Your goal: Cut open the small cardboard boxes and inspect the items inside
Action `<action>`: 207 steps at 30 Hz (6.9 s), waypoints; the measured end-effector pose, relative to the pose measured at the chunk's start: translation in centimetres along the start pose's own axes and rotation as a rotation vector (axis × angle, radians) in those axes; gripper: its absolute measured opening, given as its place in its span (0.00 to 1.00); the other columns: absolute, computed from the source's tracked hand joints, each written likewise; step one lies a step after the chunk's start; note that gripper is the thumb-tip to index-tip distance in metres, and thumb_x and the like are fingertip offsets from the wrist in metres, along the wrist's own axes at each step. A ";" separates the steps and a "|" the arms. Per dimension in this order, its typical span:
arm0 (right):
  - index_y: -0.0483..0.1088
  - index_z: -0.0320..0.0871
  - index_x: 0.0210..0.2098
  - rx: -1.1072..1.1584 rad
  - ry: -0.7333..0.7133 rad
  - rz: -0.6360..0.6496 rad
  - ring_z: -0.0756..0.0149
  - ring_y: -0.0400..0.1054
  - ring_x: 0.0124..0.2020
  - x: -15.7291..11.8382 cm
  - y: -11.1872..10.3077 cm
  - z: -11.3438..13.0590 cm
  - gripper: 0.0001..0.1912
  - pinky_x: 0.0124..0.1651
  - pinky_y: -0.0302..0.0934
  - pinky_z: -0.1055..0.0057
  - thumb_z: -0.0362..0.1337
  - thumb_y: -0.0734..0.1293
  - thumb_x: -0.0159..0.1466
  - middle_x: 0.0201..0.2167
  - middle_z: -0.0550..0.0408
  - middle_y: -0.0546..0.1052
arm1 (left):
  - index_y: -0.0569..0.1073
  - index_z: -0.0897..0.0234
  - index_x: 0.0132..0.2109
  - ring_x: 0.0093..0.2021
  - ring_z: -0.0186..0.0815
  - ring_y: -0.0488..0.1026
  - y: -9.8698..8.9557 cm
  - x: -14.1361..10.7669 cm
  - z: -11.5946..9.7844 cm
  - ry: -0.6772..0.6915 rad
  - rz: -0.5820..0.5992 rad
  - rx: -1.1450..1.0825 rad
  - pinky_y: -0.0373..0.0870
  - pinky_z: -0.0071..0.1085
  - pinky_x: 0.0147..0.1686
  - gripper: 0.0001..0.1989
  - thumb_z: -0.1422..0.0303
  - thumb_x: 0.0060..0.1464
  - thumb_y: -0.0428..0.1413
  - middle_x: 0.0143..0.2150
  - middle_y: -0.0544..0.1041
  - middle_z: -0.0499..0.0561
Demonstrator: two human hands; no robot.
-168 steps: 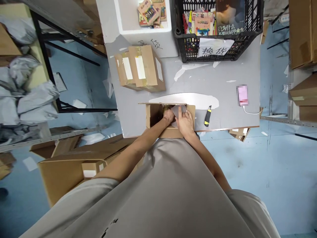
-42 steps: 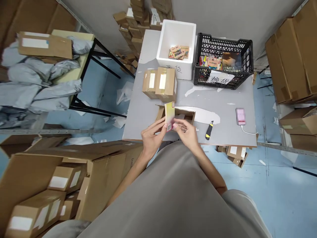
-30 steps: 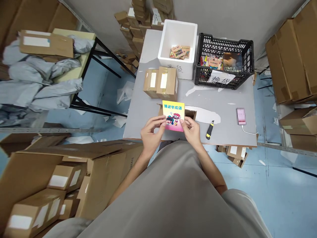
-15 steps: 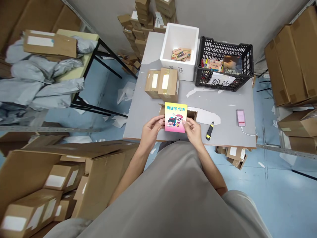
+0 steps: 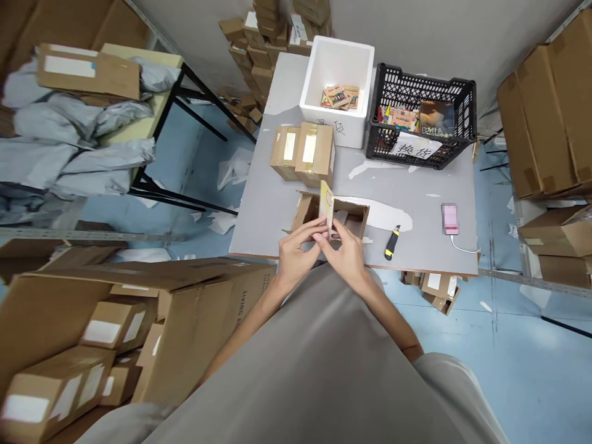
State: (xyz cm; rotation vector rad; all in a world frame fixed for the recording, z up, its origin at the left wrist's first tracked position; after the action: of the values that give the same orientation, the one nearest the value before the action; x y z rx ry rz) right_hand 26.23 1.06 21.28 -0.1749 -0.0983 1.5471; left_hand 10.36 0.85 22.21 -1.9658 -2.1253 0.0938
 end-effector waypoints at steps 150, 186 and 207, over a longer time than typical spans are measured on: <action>0.81 0.45 0.64 0.305 0.555 0.078 0.51 0.82 0.61 3.0 -5.1 -17.5 0.41 0.67 0.78 0.53 0.49 0.88 0.55 0.65 0.40 0.84 | 0.82 0.62 0.52 0.65 0.52 0.78 -7.1 1.9 19.3 -0.892 0.174 -0.216 0.81 0.47 0.64 0.41 0.47 0.35 0.84 0.58 0.85 0.61; 0.81 0.47 0.70 0.225 0.718 -0.506 0.49 0.82 0.54 -46.4 -31.5 -24.9 0.48 0.53 0.78 0.55 0.57 0.85 0.53 0.62 0.44 0.84 | 0.85 0.60 0.61 0.67 0.62 0.81 18.4 -32.0 12.7 -0.692 0.569 -0.110 0.78 0.55 0.68 0.40 0.40 0.47 0.75 0.67 0.85 0.63; 0.75 0.41 0.72 0.205 0.612 -1.001 0.55 0.79 0.54 -51.3 -67.2 -37.9 0.52 0.61 0.73 0.57 0.57 0.78 0.52 0.54 0.47 0.85 | 0.78 0.64 0.68 0.61 0.50 0.81 70.6 -28.2 1.8 -0.499 0.818 -0.169 0.84 0.52 0.61 0.23 0.56 0.75 0.65 0.68 0.79 0.59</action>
State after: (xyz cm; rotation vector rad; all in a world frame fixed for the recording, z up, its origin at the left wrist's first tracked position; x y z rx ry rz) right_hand 97.73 -53.06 -1.86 -0.3615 0.4052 0.4571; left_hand 80.39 -20.43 1.75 -3.0414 -1.4144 0.6147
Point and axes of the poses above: each hand's wrist, its own x-axis towards the middle knuckle, its own y-axis out of the palm, z = x × y, the point moved 5 cm from there along x, towards the middle knuckle
